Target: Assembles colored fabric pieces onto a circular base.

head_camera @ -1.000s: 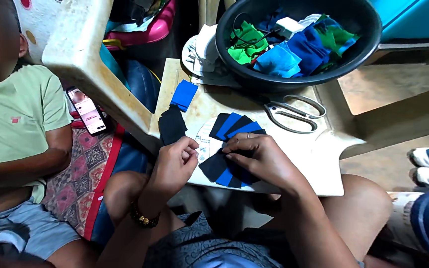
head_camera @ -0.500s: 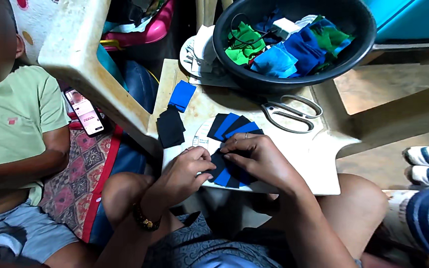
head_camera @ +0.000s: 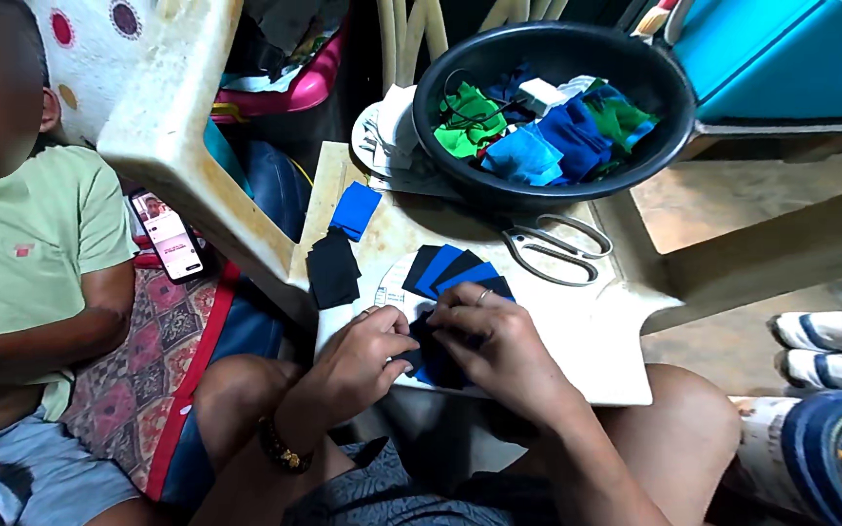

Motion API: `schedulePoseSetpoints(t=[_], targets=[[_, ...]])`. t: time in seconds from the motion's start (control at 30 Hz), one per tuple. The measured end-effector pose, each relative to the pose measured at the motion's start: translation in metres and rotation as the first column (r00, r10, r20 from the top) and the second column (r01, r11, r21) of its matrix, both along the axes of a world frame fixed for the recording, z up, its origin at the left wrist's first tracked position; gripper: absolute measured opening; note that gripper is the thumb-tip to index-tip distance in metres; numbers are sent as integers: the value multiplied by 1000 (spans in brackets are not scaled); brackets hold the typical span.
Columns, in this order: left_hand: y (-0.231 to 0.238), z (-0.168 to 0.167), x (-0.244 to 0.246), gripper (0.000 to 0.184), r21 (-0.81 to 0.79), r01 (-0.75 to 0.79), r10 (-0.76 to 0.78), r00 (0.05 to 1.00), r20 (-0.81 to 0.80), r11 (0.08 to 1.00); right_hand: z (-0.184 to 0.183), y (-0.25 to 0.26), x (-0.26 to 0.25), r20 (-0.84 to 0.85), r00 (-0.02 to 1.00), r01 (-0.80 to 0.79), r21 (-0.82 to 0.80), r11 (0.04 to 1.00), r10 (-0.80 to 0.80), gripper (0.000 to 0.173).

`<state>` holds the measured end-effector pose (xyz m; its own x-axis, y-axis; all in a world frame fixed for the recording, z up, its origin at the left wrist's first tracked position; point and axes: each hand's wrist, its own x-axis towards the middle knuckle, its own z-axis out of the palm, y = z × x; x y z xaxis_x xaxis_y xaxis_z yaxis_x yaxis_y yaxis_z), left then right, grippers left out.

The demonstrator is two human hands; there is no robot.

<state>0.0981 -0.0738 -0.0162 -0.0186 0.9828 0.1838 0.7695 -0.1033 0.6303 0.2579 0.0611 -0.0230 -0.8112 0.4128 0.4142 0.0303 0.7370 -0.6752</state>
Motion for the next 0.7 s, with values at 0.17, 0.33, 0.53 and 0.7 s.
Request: schedulePoseSetpoints(t=[0.17,0.33,0.53,0.7], targets=[[0,6,-2,16,-21,12,-12,999,42,1000,-3,-8,-11,37,998,-53,29,998,52,13],[-1,10,-8,15,-67,72,-65,993,101,995,-8,-8,-14,31,999,-27,33,999,26,13],[14,34,-43,11,112,-244,231,966,117,963,-6,-11,-14,53,999,-10,3,1000,10,22],[52,51,-87,10,8,-378,378,925,-33,926,-4,-12,-13,86,996,-14,-26,1000,16,22]])
